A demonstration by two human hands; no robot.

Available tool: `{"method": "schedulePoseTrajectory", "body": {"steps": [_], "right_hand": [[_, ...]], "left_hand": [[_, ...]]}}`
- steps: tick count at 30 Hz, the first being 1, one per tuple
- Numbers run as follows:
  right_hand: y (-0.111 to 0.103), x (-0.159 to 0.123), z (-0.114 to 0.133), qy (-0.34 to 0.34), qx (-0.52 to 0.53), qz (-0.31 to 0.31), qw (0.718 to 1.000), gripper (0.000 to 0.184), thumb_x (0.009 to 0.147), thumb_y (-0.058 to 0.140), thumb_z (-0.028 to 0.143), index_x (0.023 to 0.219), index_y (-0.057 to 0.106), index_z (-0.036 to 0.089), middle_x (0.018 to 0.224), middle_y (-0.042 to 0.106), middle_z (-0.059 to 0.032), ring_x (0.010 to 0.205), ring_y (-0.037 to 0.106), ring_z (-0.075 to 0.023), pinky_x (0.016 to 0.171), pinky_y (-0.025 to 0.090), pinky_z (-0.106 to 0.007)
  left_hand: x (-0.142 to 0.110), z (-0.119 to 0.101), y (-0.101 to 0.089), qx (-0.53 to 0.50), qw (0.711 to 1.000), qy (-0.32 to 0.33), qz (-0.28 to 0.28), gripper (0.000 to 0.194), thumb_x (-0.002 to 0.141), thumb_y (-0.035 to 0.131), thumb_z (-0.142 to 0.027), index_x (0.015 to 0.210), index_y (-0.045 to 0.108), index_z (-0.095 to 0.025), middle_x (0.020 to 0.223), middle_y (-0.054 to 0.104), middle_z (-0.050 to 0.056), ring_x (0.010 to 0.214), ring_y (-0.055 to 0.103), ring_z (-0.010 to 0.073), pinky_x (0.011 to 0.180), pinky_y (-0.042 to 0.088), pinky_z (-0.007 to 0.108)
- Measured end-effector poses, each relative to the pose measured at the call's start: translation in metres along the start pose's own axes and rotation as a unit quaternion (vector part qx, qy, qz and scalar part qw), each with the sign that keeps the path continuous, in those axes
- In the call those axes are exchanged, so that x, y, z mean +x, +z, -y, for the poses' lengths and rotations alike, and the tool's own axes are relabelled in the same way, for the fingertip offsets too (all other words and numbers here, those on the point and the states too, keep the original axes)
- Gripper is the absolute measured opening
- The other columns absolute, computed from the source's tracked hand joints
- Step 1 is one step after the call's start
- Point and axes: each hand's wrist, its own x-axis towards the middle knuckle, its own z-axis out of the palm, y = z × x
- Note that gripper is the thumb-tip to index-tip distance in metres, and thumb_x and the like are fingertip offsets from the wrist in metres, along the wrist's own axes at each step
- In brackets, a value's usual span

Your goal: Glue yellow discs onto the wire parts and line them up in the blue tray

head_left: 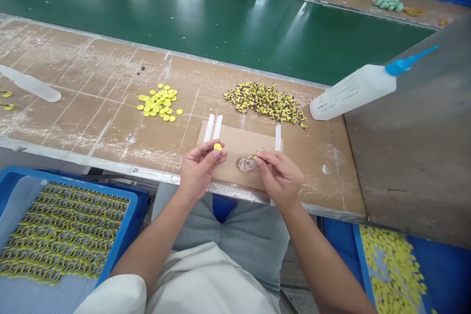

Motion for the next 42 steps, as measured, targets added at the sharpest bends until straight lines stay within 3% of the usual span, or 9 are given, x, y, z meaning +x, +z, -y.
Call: {"method": "schedulePoseTrajectory", "body": {"steps": [9,23,31,42], "right_hand": [[-0.0016,-0.0004,-0.0001,-0.002,-0.025,0.023,0.999,0.014,0.093,0.071,0.019,0.103,0.077,0.025,0.094,0.076,-0.0056,0.083,0.073,-0.0199,0.074,0.061,-0.033],[0.0006,0.0025,0.0029,-0.023,-0.012,0.028,0.999,0.024,0.090,0.072,0.010,0.107,0.078,0.026,0.092,0.074,-0.0046,0.081,0.072,-0.0184,0.073,0.061,-0.031],[-0.0036,0.0011,-0.0002,-0.032,-0.026,-0.007,0.999,0.026,0.091,0.071,0.010,0.110,0.077,0.028,0.095,0.074,-0.0050,0.082,0.072,-0.0189,0.074,0.061,-0.033],[-0.0010,0.0051,0.0050,-0.064,-0.040,0.020,0.997,0.037,0.091,0.068,0.009,0.120,0.074,0.030,0.095,0.072,-0.0060,0.080,0.070,-0.0186,0.068,0.060,-0.032]], "left_hand": [[-0.0005,0.0011,-0.0027,0.001,1.000,0.005,0.008,0.026,0.074,0.089,-0.023,0.099,0.082,-0.021,0.099,0.079,0.005,0.080,0.075,0.0105,0.076,0.061,0.015],[-0.0008,0.0002,-0.0025,-0.002,1.000,0.005,0.013,0.024,0.076,0.088,-0.022,0.099,0.082,-0.022,0.099,0.079,0.004,0.079,0.075,0.0098,0.077,0.061,0.014],[-0.0014,-0.0015,-0.0011,-0.004,1.000,-0.002,0.006,0.027,0.072,0.091,-0.024,0.097,0.082,-0.023,0.099,0.079,0.004,0.079,0.075,0.0102,0.076,0.061,0.015],[0.0012,-0.0022,0.0005,-0.013,1.000,-0.001,-0.014,0.028,0.070,0.093,-0.025,0.096,0.081,-0.022,0.097,0.079,0.005,0.079,0.075,0.0104,0.074,0.061,0.015]]}}
